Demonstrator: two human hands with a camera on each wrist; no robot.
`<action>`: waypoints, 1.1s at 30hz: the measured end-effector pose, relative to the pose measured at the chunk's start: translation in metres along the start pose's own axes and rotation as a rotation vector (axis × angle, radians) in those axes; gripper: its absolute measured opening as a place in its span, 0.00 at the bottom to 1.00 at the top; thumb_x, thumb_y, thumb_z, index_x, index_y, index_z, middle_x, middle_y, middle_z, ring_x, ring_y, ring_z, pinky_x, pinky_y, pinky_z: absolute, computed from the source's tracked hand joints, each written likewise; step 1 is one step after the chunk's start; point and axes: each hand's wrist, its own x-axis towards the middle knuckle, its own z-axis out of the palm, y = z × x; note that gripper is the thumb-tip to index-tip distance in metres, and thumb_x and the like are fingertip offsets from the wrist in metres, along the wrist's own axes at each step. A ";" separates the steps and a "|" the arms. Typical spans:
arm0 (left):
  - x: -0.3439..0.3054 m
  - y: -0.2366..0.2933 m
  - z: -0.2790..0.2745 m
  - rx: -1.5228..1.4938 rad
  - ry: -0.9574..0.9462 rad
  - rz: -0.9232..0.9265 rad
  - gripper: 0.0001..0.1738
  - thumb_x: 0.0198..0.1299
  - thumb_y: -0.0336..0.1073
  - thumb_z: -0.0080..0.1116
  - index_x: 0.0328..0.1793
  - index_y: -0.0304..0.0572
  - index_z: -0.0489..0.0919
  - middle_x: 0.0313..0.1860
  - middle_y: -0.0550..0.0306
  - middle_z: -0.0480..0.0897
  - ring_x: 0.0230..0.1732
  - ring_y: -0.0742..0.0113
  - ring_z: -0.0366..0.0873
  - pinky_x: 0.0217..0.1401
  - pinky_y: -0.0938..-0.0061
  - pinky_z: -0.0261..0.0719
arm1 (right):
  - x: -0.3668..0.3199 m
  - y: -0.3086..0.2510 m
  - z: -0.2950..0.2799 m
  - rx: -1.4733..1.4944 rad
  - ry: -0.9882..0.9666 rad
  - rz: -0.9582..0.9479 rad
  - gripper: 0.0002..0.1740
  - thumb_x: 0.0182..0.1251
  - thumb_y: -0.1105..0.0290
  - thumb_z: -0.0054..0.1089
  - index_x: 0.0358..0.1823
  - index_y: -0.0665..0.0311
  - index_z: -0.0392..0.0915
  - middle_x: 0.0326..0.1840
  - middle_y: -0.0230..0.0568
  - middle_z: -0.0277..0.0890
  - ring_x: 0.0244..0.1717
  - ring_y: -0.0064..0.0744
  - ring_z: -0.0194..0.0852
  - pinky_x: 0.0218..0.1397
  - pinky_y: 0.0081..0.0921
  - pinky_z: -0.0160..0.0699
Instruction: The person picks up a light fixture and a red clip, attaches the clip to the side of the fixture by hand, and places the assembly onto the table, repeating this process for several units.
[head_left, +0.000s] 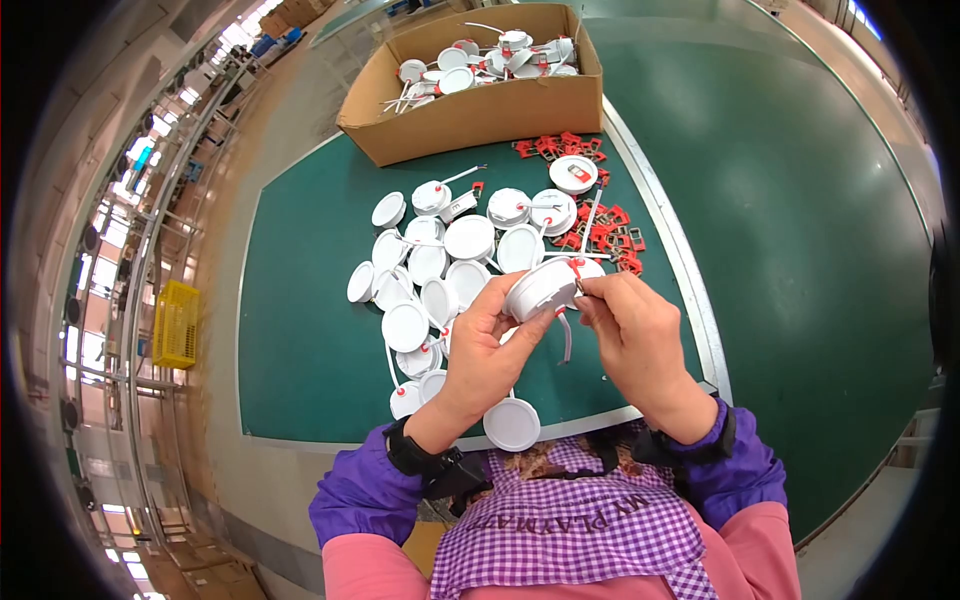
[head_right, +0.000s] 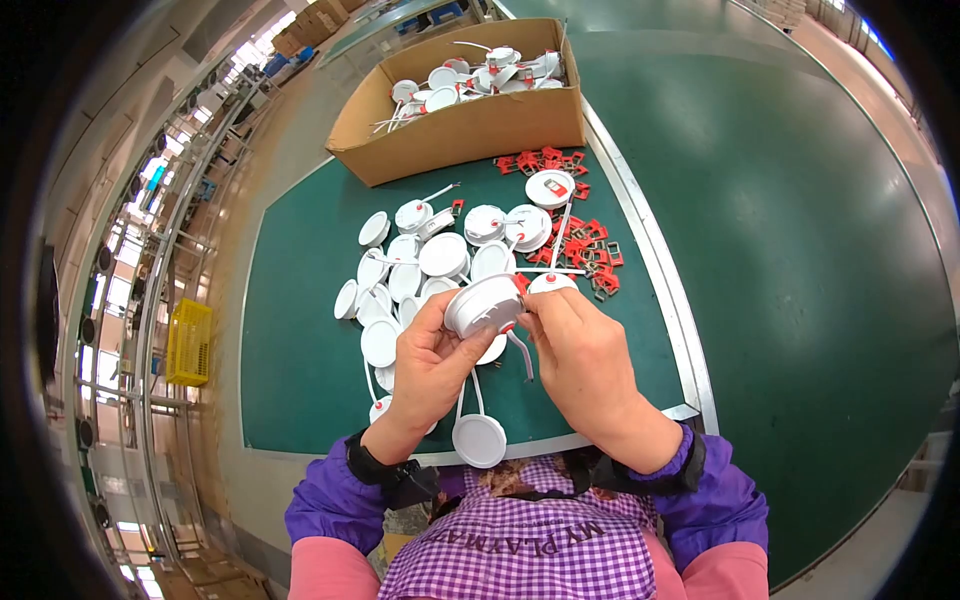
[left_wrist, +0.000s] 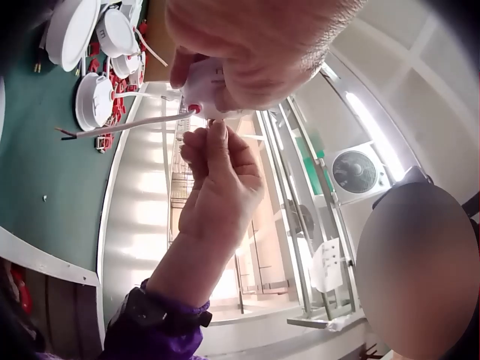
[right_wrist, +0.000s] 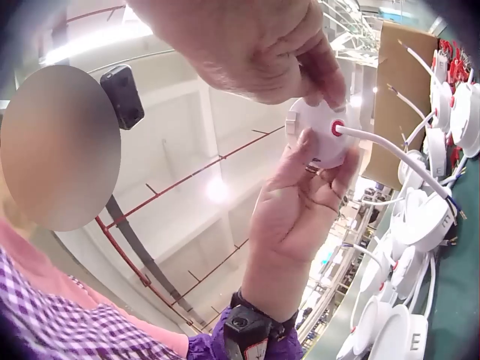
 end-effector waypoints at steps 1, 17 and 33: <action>0.000 0.001 0.000 0.027 -0.014 0.008 0.20 0.60 0.26 0.56 0.59 0.34 0.70 0.49 0.56 0.77 0.49 0.72 0.76 0.53 0.75 0.76 | 0.000 0.000 0.000 0.006 0.000 0.009 0.06 0.57 0.77 0.60 0.35 0.68 0.73 0.29 0.46 0.73 0.26 0.44 0.75 0.26 0.32 0.72; -0.012 0.024 -0.011 -0.043 -0.156 -0.172 0.21 0.57 0.27 0.59 0.57 0.37 0.70 0.49 0.59 0.76 0.50 0.75 0.73 0.54 0.77 0.72 | -0.002 -0.002 -0.022 0.499 -0.202 0.429 0.23 0.53 0.79 0.65 0.51 0.70 0.71 0.40 0.42 0.80 0.23 0.14 0.73 0.30 0.16 0.73; -0.018 0.026 -0.012 0.082 -0.231 -0.395 0.22 0.52 0.28 0.63 0.54 0.35 0.73 0.42 0.56 0.80 0.42 0.74 0.78 0.43 0.78 0.76 | -0.015 0.000 -0.021 0.450 -0.550 0.574 0.22 0.55 0.80 0.63 0.53 0.72 0.70 0.38 0.41 0.80 0.37 0.21 0.80 0.39 0.17 0.78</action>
